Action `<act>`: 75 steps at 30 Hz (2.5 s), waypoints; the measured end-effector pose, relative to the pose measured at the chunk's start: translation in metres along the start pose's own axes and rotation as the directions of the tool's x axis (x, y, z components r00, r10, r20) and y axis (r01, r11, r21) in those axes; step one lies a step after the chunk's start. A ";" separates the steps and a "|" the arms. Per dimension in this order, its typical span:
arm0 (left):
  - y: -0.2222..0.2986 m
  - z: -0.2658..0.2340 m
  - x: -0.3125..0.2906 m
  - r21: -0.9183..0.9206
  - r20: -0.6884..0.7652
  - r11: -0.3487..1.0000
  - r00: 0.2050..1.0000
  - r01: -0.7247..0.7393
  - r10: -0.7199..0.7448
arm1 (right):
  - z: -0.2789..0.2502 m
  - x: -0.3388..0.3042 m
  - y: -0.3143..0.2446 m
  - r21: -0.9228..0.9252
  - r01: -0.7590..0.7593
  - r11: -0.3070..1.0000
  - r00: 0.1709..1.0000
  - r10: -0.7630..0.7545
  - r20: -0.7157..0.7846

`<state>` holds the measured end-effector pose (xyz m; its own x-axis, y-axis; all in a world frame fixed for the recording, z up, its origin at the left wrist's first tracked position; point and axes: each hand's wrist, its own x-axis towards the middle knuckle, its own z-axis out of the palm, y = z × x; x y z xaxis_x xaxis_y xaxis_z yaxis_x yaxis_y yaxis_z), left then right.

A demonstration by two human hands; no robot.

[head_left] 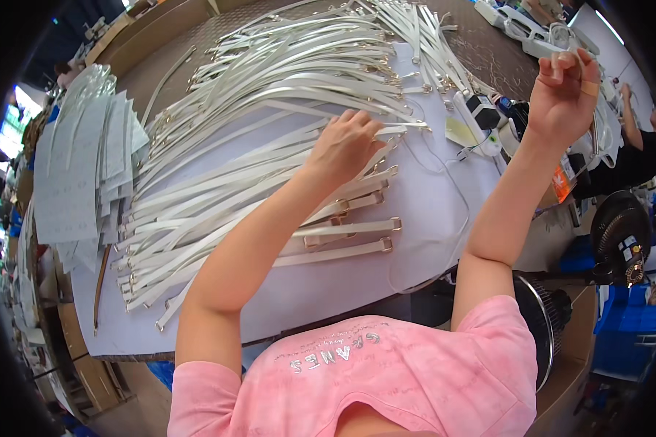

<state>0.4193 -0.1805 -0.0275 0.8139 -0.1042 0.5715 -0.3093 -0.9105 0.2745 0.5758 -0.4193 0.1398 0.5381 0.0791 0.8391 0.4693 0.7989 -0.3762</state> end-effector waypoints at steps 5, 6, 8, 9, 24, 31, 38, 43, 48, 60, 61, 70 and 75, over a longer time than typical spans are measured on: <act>0.005 0.037 0.037 0.268 0.330 0.962 0.932 0.058 -0.148 | -0.020 0.005 0.014 0.094 0.001 0.996 1.000 -0.004 0.031; 0.007 0.040 0.040 0.325 0.476 0.945 0.858 0.032 -0.192 | -0.018 0.001 0.019 0.022 -0.006 1.000 0.999 0.005 0.037; 0.002 0.031 0.027 0.301 0.469 0.953 0.869 0.010 -0.157 | -0.008 -0.012 0.033 -0.107 -0.028 0.994 0.998 0.033 0.046; -0.004 0.019 0.011 0.288 0.455 0.958 0.879 0.002 -0.139 | 0.001 -0.022 0.044 -0.081 -0.042 0.996 0.998 0.045 0.041; 0.071 -0.098 -0.193 0.423 0.055 0.723 0.781 0.546 -0.622 | -0.008 -0.168 0.168 -0.672 0.343 0.656 0.552 0.438 0.710; 0.003 -0.107 -0.195 0.091 0.141 0.978 0.970 0.188 -0.200 | 0.025 -0.179 0.164 -0.629 0.180 0.756 0.560 0.447 0.697; 0.006 -0.137 -0.218 0.294 -0.065 0.946 0.990 0.139 -0.126 | 0.029 -0.189 0.154 -0.660 0.262 0.704 0.629 0.394 0.670; -0.054 -0.203 -0.295 0.567 -0.358 0.507 0.749 0.649 -0.558 | 0.027 -0.190 0.154 -0.696 0.317 0.644 0.625 0.410 0.664; -0.042 -0.206 -0.335 0.318 -0.497 0.556 0.634 0.768 -0.593 | 0.015 -0.196 0.155 -0.738 0.388 0.552 0.639 0.416 0.647; -0.102 -0.298 -0.353 0.172 0.241 0.441 0.396 0.881 -0.886 | 0.016 -0.206 0.133 -0.821 0.378 0.429 0.699 0.448 0.557; -0.106 -0.302 -0.353 0.161 0.330 0.463 0.395 0.871 -0.857 | 0.018 -0.206 0.132 -0.827 0.377 0.417 0.703 0.453 0.549; -0.123 -0.308 -0.353 -0.001 0.584 0.481 0.391 0.877 -0.712 | 0.021 -0.208 0.128 -0.839 0.346 0.420 0.725 0.448 0.523; -0.115 -0.300 -0.341 -0.030 0.507 0.339 0.307 0.940 -0.805 | 0.017 -0.209 0.132 -0.855 0.313 0.414 0.746 0.451 0.491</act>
<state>0.0297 0.0803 -0.0220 0.7483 0.4983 -0.4379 0.6456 -0.3951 0.6535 0.5135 -0.3206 -0.0781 0.2688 0.7117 0.6490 0.9611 -0.1541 -0.2291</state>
